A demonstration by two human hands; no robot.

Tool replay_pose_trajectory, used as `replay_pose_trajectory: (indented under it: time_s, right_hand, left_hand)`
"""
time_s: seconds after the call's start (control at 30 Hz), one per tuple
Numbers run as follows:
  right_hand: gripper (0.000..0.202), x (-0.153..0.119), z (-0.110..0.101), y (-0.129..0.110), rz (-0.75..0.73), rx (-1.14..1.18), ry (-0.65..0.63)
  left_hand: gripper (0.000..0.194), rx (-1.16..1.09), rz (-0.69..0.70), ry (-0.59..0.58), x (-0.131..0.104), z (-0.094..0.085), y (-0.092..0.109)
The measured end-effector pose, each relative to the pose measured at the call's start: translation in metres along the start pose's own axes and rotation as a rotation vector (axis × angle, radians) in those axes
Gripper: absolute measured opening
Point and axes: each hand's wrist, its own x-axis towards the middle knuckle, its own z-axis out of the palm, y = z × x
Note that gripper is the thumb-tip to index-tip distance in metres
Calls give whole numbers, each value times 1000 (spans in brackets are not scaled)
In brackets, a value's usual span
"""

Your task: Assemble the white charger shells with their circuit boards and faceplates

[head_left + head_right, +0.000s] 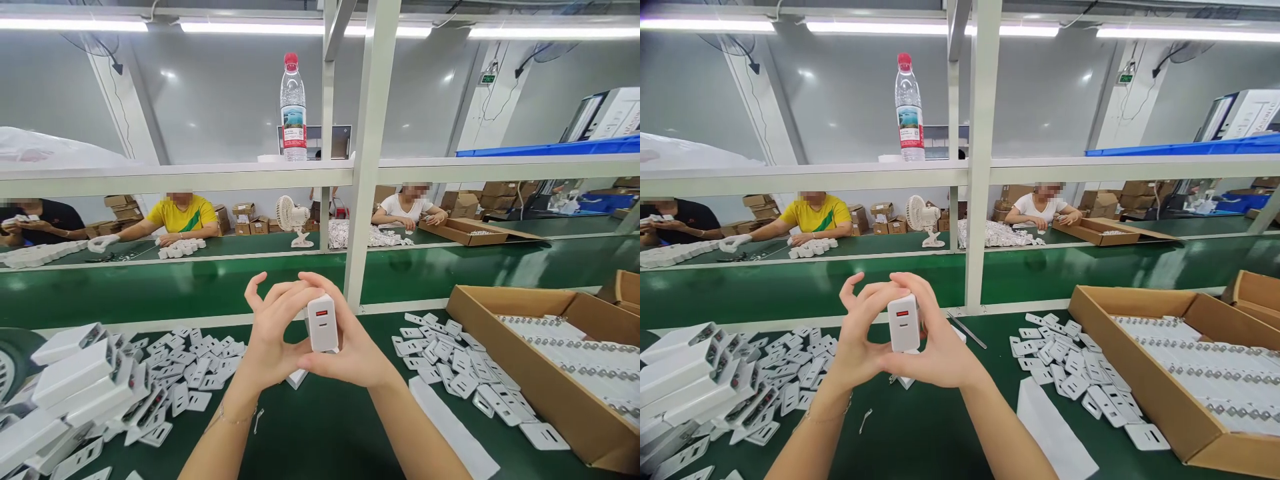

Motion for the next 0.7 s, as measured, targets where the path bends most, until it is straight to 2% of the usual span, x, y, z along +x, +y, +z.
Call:
replay_pose_trajectory:
  time_s: [0.07, 0.17, 0.27, 0.37, 0.43, 0.47, 0.5, 0.57, 0.63, 0.67, 0.7]
  right_hand:
    - [87, 3, -2, 4, 19, 163, 6]
    - [69, 9, 0, 13, 85, 382, 80]
    - [66, 12, 0, 14, 125, 383, 111]
    - [59, 13, -24, -11, -5, 247, 270]
    - [50, 8, -60, -42, -141, 1, 453]
    - [47, 3, -85, -60, -184, -178, 551]
    - [46, -4, -114, -79, -186, -359, 629]
    - [42, -25, -179, -112, -15, -760, 752]
    - [35, -55, -247, -133, 148, -890, 838]
    - [31, -74, -278, -138, 239, -943, 896]
    - [31, -93, -307, -140, 347, -996, 957]
  left_hand:
    - [41, -2, 4, 4, 0, 0, -1]
    - [46, 2, 41, 34, -2, 3, -1]
    - [51, 10, 82, 87, -2, 10, 0]
    - [76, -32, 33, 64, -4, 14, -4]
    - [91, -18, -39, -37, -6, 16, -16]
    - [88, 27, -89, -115, -8, 17, -24]
    - [76, 83, -145, -234, -11, 19, -34]
    - [64, 194, -202, -544, -19, 24, -57]
    - [60, 286, -283, -881, -30, 34, -77]
    - [60, 325, -336, -1013, -37, 41, -86]
    - [59, 350, -375, -1087, -44, 47, -93]
